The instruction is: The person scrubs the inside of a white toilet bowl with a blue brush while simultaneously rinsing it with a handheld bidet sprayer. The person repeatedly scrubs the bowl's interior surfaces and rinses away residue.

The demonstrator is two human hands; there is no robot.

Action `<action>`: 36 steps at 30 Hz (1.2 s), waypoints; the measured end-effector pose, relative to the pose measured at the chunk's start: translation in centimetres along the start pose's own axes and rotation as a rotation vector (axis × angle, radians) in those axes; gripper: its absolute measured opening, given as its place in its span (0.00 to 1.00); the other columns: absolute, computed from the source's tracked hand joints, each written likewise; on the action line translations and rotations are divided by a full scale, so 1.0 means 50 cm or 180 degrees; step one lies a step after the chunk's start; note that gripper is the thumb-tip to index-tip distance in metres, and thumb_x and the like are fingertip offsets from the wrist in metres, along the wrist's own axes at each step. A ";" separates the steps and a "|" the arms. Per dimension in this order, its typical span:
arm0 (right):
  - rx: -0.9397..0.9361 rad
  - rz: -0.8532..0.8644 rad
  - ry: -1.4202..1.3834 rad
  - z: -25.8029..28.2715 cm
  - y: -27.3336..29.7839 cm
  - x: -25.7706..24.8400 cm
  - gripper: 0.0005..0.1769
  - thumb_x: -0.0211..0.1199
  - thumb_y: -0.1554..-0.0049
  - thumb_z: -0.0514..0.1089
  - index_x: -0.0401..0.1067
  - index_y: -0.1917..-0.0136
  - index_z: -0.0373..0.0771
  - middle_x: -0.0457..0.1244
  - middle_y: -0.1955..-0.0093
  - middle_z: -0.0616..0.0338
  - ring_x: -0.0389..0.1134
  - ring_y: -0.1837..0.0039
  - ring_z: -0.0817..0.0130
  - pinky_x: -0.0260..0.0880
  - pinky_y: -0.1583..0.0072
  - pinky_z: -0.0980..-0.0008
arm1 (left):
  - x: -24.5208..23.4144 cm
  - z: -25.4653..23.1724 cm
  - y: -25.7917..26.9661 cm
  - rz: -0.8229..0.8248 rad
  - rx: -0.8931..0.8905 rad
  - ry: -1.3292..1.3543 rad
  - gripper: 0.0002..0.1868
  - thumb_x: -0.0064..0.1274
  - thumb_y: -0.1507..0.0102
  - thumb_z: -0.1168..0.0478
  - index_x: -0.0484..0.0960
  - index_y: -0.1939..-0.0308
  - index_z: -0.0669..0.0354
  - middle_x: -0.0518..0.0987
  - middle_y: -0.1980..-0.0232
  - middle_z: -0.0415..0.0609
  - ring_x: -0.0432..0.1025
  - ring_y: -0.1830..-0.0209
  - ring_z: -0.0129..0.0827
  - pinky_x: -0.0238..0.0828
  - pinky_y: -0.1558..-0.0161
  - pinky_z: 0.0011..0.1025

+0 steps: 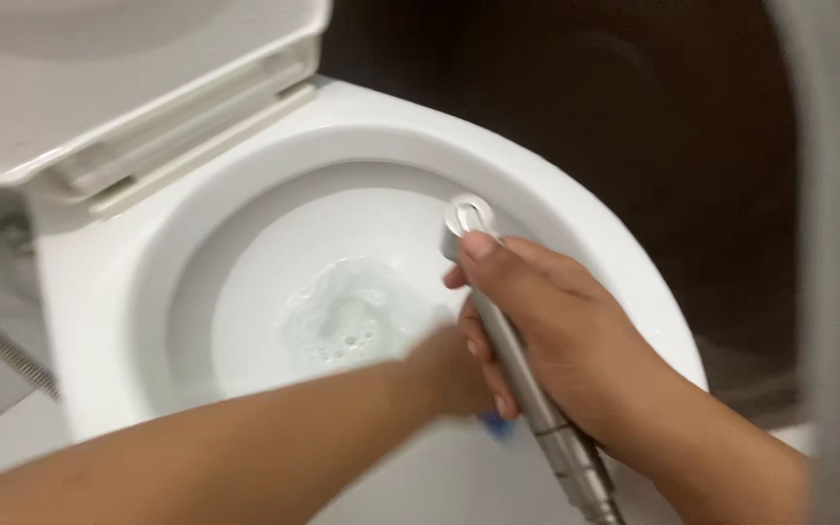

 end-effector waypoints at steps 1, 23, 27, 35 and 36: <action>0.0098 -0.0044 -0.0094 -0.002 0.000 0.000 0.32 0.49 0.39 0.67 0.71 0.47 0.34 0.61 0.73 0.58 0.58 0.80 0.72 0.63 0.76 0.74 | 0.010 -0.016 0.029 0.0251 -0.0028 0.0215 0.27 0.52 0.38 0.43 0.74 0.39 0.48 0.79 0.44 0.50 0.75 0.44 0.48 0.71 0.45 0.44; 0.0775 0.0479 0.0707 0.012 0.022 0.007 0.31 0.47 0.39 0.68 0.71 0.46 0.39 0.59 0.73 0.61 0.54 0.81 0.73 0.56 0.76 0.72 | -0.012 0.100 0.230 0.2482 -0.0626 -0.0103 0.44 0.66 0.54 0.51 0.72 0.32 0.39 0.82 0.44 0.50 0.76 0.44 0.45 0.71 0.45 0.39; 0.1126 0.0347 0.1216 0.005 0.033 0.001 0.35 0.49 0.38 0.74 0.72 0.47 0.40 0.57 0.74 0.60 0.53 0.81 0.72 0.54 0.76 0.71 | -0.129 0.189 0.260 0.2533 -0.1390 -0.1264 0.39 0.65 0.55 0.50 0.77 0.37 0.36 0.85 0.47 0.46 0.79 0.45 0.42 0.73 0.46 0.39; 0.1213 0.0350 0.1271 -0.013 0.027 -0.001 0.33 0.48 0.38 0.71 0.72 0.48 0.39 0.56 0.75 0.60 0.54 0.79 0.72 0.58 0.73 0.70 | 0.076 0.036 0.098 0.1541 -0.1335 0.0554 0.29 0.50 0.37 0.39 0.76 0.34 0.40 0.79 0.37 0.47 0.72 0.39 0.38 0.70 0.43 0.40; 0.1037 0.0514 0.1217 -0.011 0.026 0.007 0.33 0.47 0.39 0.70 0.72 0.49 0.39 0.56 0.75 0.61 0.54 0.80 0.73 0.60 0.73 0.71 | 0.088 0.044 0.064 0.1188 -0.1109 0.0689 0.24 0.50 0.36 0.43 0.78 0.40 0.46 0.80 0.43 0.47 0.74 0.43 0.37 0.71 0.46 0.38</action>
Point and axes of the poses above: each hand's wrist, its own y-axis away from the middle knuckle, its own x-axis out of the palm, z = x × y, the point moved 8 cm from there along -y, towards the middle knuckle
